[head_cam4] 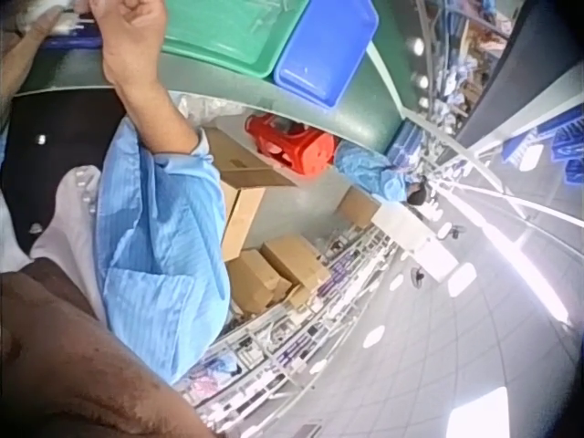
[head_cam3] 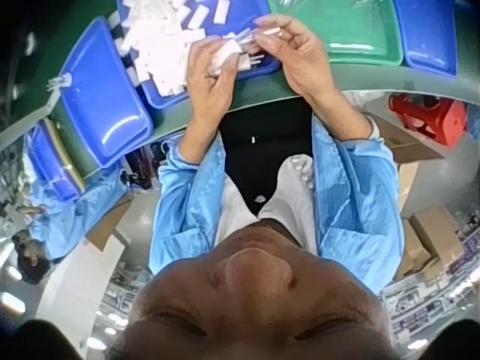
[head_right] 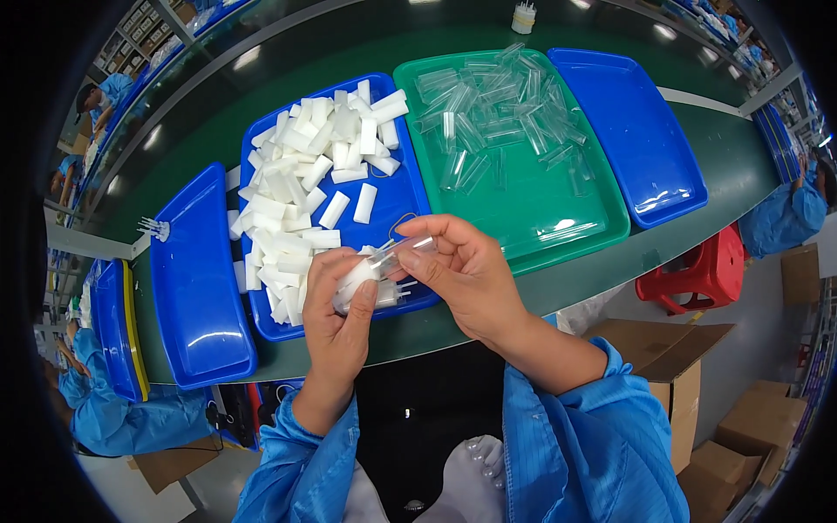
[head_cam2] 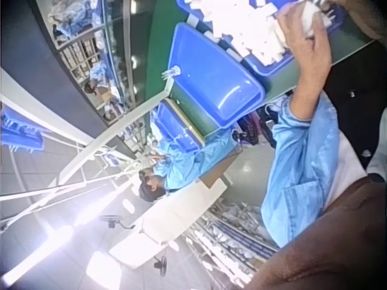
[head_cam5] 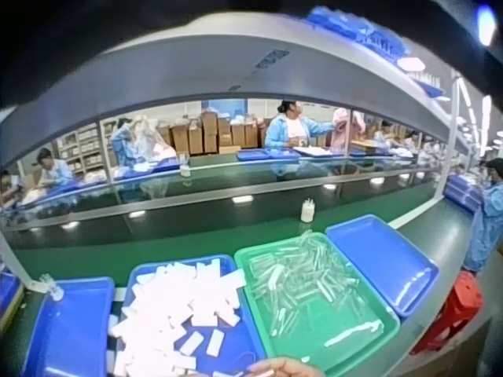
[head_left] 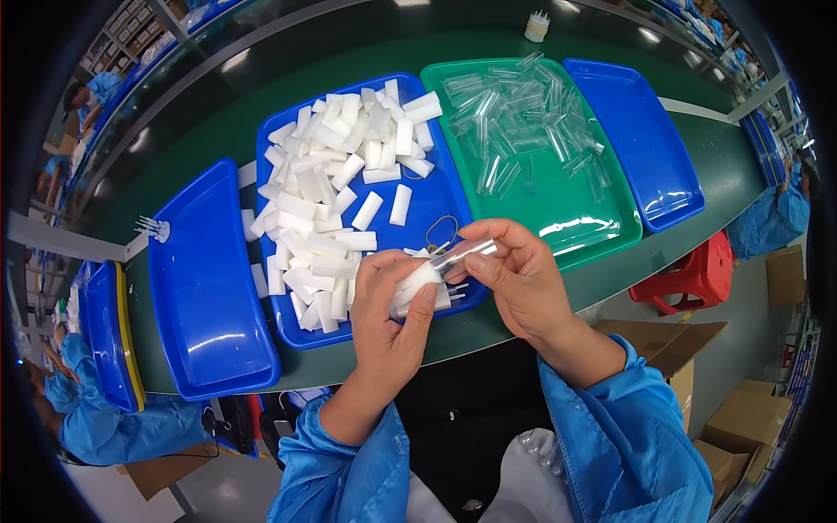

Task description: The person attaches white pieces onto a plastic holder, slides clear tubes over each piece, and secures the bundle with a rubber band before placing it onto the assembly line track. They then begin assembling another unit with white pieces and a holder.

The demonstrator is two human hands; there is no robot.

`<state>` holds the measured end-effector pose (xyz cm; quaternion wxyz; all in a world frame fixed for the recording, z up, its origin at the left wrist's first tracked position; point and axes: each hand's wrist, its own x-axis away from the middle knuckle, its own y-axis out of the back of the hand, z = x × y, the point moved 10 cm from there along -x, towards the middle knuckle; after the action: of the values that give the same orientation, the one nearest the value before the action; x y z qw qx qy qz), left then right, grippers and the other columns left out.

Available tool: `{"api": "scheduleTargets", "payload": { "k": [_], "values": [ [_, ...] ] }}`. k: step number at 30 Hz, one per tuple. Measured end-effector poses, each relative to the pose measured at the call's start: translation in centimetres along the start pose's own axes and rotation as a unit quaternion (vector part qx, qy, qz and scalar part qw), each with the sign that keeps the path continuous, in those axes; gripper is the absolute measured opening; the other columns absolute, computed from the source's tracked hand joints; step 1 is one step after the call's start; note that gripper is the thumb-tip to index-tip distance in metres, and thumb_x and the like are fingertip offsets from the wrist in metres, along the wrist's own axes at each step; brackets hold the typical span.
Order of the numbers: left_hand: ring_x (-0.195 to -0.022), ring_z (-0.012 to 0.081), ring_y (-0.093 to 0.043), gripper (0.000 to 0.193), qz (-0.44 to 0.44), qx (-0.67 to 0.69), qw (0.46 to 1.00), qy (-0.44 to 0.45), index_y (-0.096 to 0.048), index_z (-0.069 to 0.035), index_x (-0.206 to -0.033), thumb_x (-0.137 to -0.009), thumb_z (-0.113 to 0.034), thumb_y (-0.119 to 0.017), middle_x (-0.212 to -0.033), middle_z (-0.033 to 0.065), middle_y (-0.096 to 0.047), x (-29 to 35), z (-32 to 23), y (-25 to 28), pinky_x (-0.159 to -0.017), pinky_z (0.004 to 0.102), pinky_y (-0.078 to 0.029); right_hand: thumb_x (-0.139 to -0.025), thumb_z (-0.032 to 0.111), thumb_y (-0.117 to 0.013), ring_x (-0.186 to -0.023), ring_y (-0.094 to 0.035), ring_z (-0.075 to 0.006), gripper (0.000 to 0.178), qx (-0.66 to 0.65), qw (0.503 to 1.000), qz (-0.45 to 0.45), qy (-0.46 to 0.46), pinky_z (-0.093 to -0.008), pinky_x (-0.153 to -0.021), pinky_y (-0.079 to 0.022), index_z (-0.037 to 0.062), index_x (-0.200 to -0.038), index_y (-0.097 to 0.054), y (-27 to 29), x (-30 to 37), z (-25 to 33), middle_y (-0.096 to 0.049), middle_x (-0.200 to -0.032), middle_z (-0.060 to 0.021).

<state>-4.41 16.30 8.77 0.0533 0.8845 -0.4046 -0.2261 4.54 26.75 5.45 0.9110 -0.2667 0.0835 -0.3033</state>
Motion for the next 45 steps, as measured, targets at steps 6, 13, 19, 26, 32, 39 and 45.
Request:
{"api": "scheduleTargets", "payload": {
  "k": [6,13,19,26,32,39,45],
  "values": [
    [-0.086,0.0222,-0.054,0.019,-0.007,0.021,1.0,0.018,-0.058,0.0,-0.099,-0.083,-0.009,-0.062,-0.098,0.0129,-0.052,-0.2,0.6,-0.1,-0.074,0.029,-0.043,-0.085,0.004,-0.06,-0.088,-0.063,-0.015,0.029,0.075,0.996,-0.02,0.044,-0.0246,-0.078,-0.05,-0.003,-0.112,-0.051,0.2,0.3,0.5,-0.062,-0.098,-0.0118],
    [-0.087,0.0237,-0.053,0.017,-0.011,0.002,1.0,-0.003,-0.057,0.0,-0.099,-0.084,-0.009,-0.059,-0.098,0.0142,-0.051,0.1,0.1,0.1,-0.076,0.0297,-0.043,-0.085,0.002,-0.06,-0.09,-0.062,-0.0148,0.026,0.062,0.997,-0.017,0.037,-0.0245,-0.08,-0.05,-0.0035,-0.11,-0.052,0.0,0.5,0.3,-0.062,-0.099,-0.0122],
    [-0.088,0.0252,-0.052,0.014,-0.012,-0.021,1.0,-0.018,-0.057,-0.001,-0.097,-0.088,-0.011,-0.055,-0.099,0.0153,-0.051,0.2,-0.1,0.1,-0.074,0.031,-0.042,-0.084,0.0,-0.06,-0.09,-0.062,-0.015,0.026,0.079,0.996,-0.021,0.048,-0.0251,-0.081,-0.05,-0.003,-0.109,-0.053,0.2,0.5,0.3,-0.062,-0.1,-0.0123],
    [-0.083,0.0232,-0.051,0.012,0.006,-0.047,0.998,-0.034,-0.057,-0.002,-0.097,-0.089,-0.01,-0.052,-0.097,0.0149,-0.049,0.1,-0.6,-0.4,-0.066,0.0302,-0.042,-0.084,0.0,-0.061,-0.09,-0.062,-0.0158,0.024,0.016,0.999,-0.009,0.04,-0.026,-0.082,-0.05,-0.0027,-0.106,-0.054,0.3,0.3,0.1,-0.063,-0.1,-0.0125],
    [-0.081,0.0229,-0.051,0.01,0.015,-0.047,0.999,-0.013,-0.057,-0.002,-0.095,-0.089,-0.009,-0.052,-0.095,0.0139,-0.049,-0.1,-0.2,-0.6,-0.065,0.0296,-0.043,-0.084,0.001,-0.061,-0.09,-0.063,-0.0164,0.023,0.035,0.998,-0.011,0.058,-0.0264,-0.081,-0.051,-0.0031,-0.105,-0.054,0.4,0.3,0.2,-0.062,-0.102,-0.0139],
    [-0.083,0.0247,-0.051,0.01,0.013,-0.04,0.999,-0.024,-0.057,-0.002,-0.094,-0.089,-0.009,-0.053,-0.094,0.0143,-0.049,-0.2,-0.4,-0.4,-0.066,0.0306,-0.043,-0.083,-0.001,-0.061,-0.092,-0.063,-0.0175,0.025,0.07,0.995,0.046,0.055,-0.0268,-0.082,-0.051,-0.0039,-0.107,-0.053,-0.5,-0.3,0.8,-0.062,-0.103,-0.015],
    [-0.088,0.0288,-0.05,0.011,0.016,-0.054,0.997,-0.05,-0.056,-0.001,-0.095,-0.088,-0.009,-0.053,-0.094,0.0156,-0.05,0.2,-1.0,-0.3,-0.069,0.0335,-0.042,-0.083,-0.003,-0.06,-0.093,-0.062,-0.0185,0.024,0.08,0.995,0.034,0.047,-0.027,-0.081,-0.05,-0.004,-0.106,-0.054,-0.4,0.3,0.9,-0.062,-0.102,-0.0149]
  ]
}}
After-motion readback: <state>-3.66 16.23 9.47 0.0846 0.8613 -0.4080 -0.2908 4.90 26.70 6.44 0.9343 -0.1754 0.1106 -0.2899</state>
